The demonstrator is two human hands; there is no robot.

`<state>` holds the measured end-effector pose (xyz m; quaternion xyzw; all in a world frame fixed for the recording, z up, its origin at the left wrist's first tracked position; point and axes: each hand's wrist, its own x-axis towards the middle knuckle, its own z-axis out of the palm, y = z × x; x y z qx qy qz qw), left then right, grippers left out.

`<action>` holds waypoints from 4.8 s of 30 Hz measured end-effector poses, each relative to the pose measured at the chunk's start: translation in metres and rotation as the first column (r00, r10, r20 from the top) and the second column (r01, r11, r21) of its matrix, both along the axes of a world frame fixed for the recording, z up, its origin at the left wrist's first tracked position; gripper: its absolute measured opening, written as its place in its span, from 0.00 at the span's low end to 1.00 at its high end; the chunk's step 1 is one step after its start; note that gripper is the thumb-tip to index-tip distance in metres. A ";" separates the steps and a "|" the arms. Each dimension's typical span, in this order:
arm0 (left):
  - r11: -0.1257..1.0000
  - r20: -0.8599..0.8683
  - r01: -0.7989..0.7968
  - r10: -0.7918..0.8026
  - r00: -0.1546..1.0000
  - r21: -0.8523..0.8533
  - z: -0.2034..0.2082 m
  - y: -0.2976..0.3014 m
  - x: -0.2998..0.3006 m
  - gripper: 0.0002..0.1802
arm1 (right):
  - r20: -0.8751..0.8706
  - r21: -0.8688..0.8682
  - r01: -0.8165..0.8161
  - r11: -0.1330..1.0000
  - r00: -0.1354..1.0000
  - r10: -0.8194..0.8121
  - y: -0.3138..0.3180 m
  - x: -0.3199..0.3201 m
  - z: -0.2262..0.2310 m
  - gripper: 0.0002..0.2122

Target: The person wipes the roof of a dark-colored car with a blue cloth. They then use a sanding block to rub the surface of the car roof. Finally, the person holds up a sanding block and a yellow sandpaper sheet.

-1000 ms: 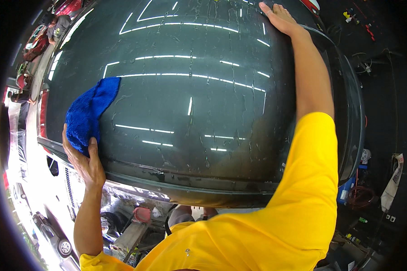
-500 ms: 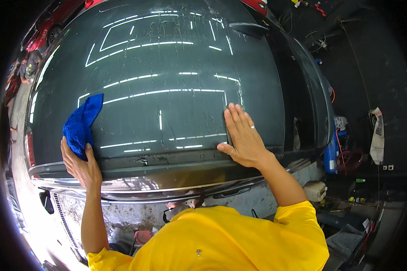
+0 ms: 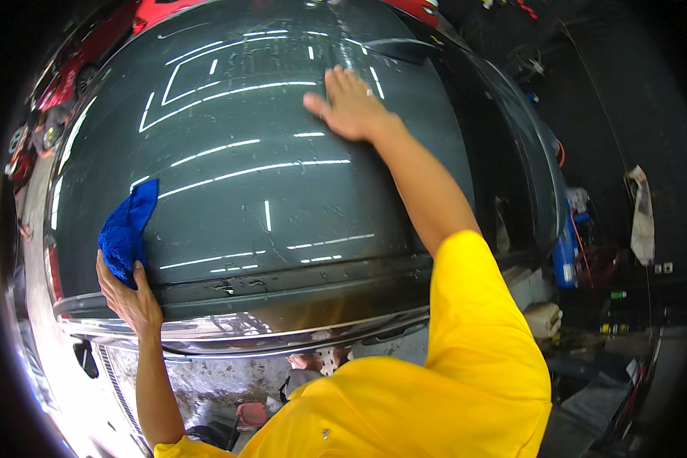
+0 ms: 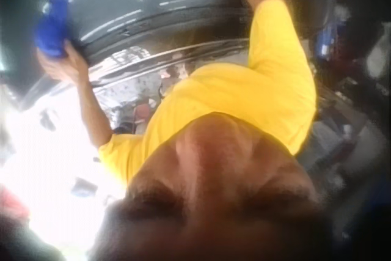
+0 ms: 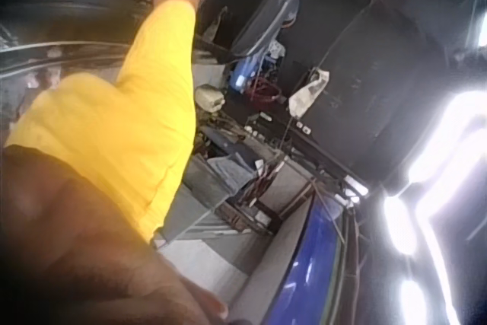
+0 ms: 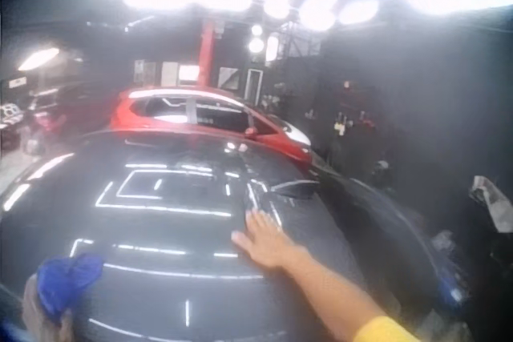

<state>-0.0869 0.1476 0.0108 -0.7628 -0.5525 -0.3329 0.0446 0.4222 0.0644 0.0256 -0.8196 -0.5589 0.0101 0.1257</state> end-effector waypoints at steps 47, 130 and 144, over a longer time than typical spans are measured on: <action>0.999 -0.048 -0.039 0.041 0.998 0.026 -0.011 0.001 -0.010 0.39 | -0.009 -0.103 -0.094 0.990 0.996 0.093 -0.267 -0.079 -0.021 0.45; 0.997 -0.042 -0.041 0.044 0.998 0.067 -0.031 0.021 -0.031 0.39 | -0.068 -0.159 0.192 0.969 0.977 -0.204 -0.253 -0.002 -0.030 0.46; 0.997 0.044 0.014 -0.011 0.999 -0.076 -0.045 0.037 -0.055 0.40 | -0.179 0.069 0.448 0.892 0.885 -0.430 -0.055 0.196 -0.058 0.48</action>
